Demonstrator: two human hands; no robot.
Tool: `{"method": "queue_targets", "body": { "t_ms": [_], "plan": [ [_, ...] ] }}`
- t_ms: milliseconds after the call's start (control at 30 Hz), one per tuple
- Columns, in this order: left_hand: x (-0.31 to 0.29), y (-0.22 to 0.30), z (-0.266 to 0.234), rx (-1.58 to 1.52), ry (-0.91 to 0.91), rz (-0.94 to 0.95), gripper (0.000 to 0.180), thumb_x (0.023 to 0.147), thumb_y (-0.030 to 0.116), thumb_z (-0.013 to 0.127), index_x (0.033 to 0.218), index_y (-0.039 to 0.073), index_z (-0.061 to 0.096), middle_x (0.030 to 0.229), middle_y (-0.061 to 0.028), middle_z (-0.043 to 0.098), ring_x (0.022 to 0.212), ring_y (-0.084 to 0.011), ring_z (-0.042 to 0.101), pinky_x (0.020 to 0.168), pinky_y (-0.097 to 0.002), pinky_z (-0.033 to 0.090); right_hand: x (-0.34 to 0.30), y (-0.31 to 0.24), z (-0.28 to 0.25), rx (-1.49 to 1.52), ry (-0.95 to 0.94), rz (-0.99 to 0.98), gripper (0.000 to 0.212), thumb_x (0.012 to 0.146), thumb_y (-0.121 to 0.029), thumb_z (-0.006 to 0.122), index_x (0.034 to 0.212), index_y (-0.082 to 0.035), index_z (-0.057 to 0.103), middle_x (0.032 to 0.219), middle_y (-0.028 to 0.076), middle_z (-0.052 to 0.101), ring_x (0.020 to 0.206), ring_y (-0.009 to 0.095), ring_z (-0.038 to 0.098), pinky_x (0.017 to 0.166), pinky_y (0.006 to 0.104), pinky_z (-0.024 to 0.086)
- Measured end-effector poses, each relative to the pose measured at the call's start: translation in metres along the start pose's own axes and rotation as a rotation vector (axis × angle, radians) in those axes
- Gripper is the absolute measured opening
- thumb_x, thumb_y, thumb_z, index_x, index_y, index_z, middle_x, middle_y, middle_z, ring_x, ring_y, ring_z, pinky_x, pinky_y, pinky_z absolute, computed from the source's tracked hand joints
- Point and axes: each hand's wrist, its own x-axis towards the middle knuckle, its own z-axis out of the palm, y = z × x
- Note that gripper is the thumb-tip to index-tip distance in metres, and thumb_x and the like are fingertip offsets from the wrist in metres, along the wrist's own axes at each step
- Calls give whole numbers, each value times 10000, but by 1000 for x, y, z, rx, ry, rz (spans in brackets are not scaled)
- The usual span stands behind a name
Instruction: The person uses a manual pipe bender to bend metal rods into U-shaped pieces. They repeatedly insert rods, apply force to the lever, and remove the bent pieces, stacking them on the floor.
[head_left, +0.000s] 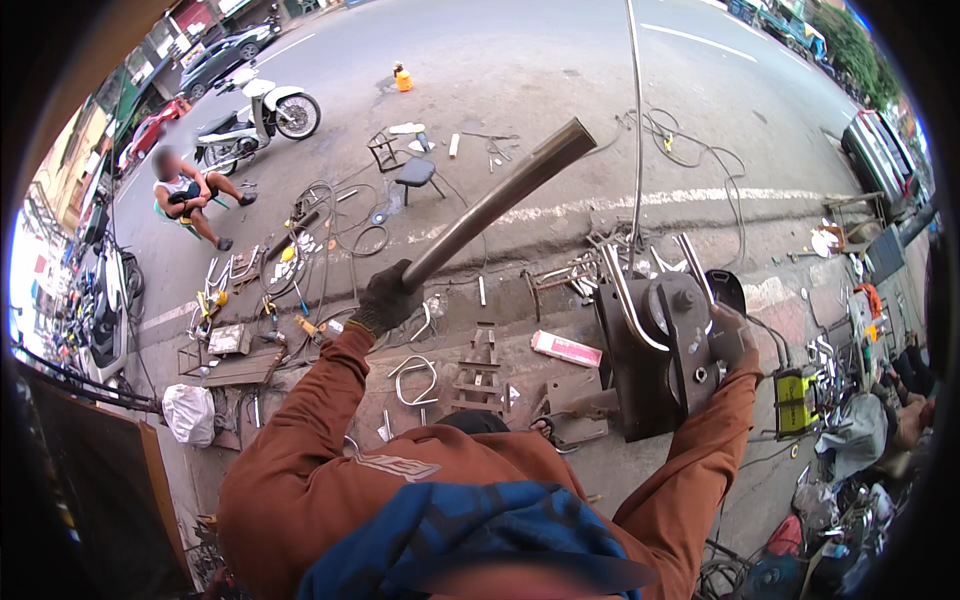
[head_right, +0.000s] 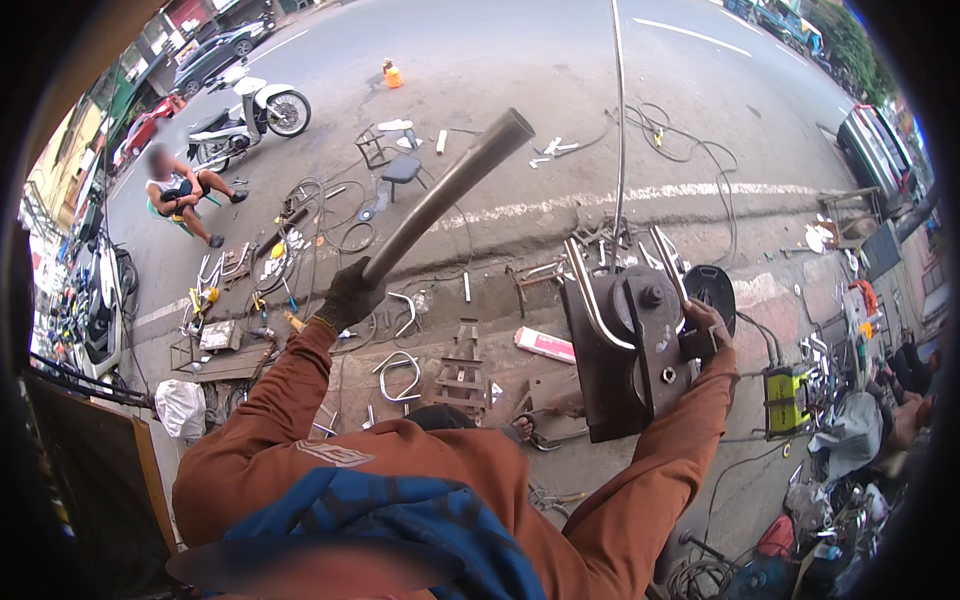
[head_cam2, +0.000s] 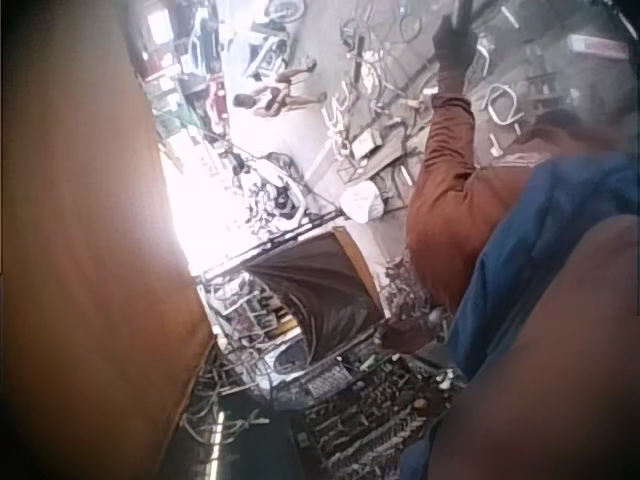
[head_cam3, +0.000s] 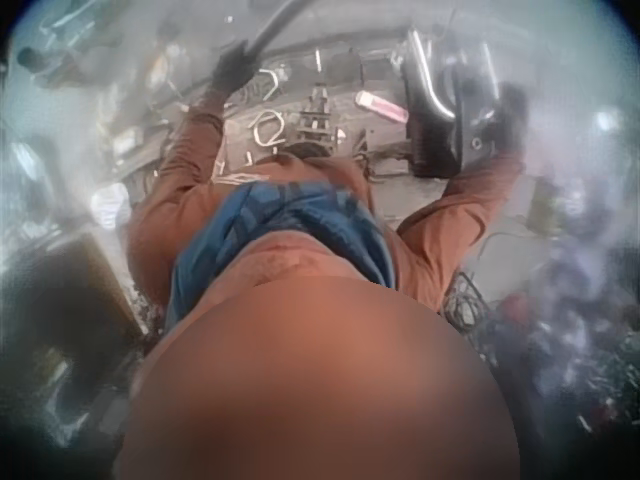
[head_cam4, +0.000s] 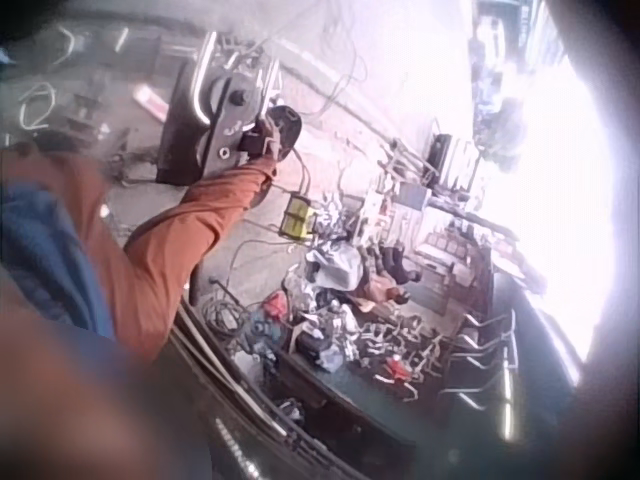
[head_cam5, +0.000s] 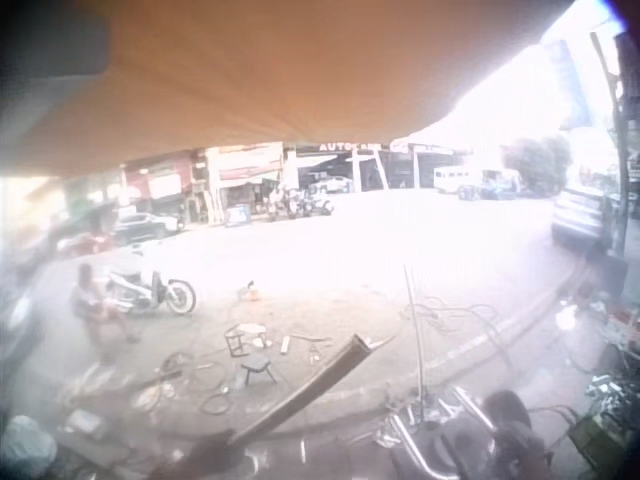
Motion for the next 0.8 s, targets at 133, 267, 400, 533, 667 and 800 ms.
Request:
{"method": "queue_targets", "body": {
  "t_ms": [133, 267, 400, 533, 667, 800],
  "plan": [
    [5, -35, -3, 299, -100, 148, 349, 766, 170, 629, 1092, 62, 568, 967, -202, 612, 917, -403, 623, 800, -471, 514, 9, 7, -3, 126, 6, -8, 382, 942, -331, 574, 1179, -35, 616, 964, -26, 604, 839, 89, 512, 751, 238, 405],
    [32, -61, -41, 513, -230, 182, 327, 778, 128, 618, 1103, 107, 599, 1051, -158, 589, 937, -380, 614, 823, -458, 505, 12, 9, -5, 255, 70, 200, 501, 880, -317, 676, 1263, -12, 570, 1163, 35, 633, 1051, 125, 576, 920, 285, 444],
    [75, -69, -63, 614, -106, 408, 233, 790, 82, 616, 1017, 132, 634, 1015, -124, 604, 934, -372, 614, 798, -449, 501, 5, 3, 0, 281, 77, 112, 495, 847, -320, 716, 1228, -26, 599, 1083, 23, 662, 931, 114, 613, 801, 262, 488],
    [131, -56, -62, 666, -90, 430, 179, 833, 137, 619, 1010, 147, 647, 973, -152, 618, 923, -376, 612, 816, -455, 487, -1, -3, 8, 300, 142, 147, 424, 874, -329, 687, 1206, -71, 630, 967, -35, 651, 747, 55, 546, 629, 214, 435],
    [185, -30, -51, 801, -133, 355, 252, 851, 141, 600, 1097, 191, 619, 1048, -126, 616, 1027, -342, 598, 897, -514, 432, -3, -8, 10, 354, 122, 151, 437, 873, -314, 689, 1230, -73, 615, 992, -7, 660, 777, 83, 567, 681, 240, 456],
    [222, -5, -40, 818, -58, 282, 244, 877, 134, 543, 1097, 205, 620, 1073, -127, 621, 1061, -345, 598, 888, -534, 439, -5, -11, 11, 395, 110, 173, 477, 859, -281, 704, 1263, -56, 586, 1071, 47, 664, 907, 141, 621, 765, 305, 491]
  ]
}}
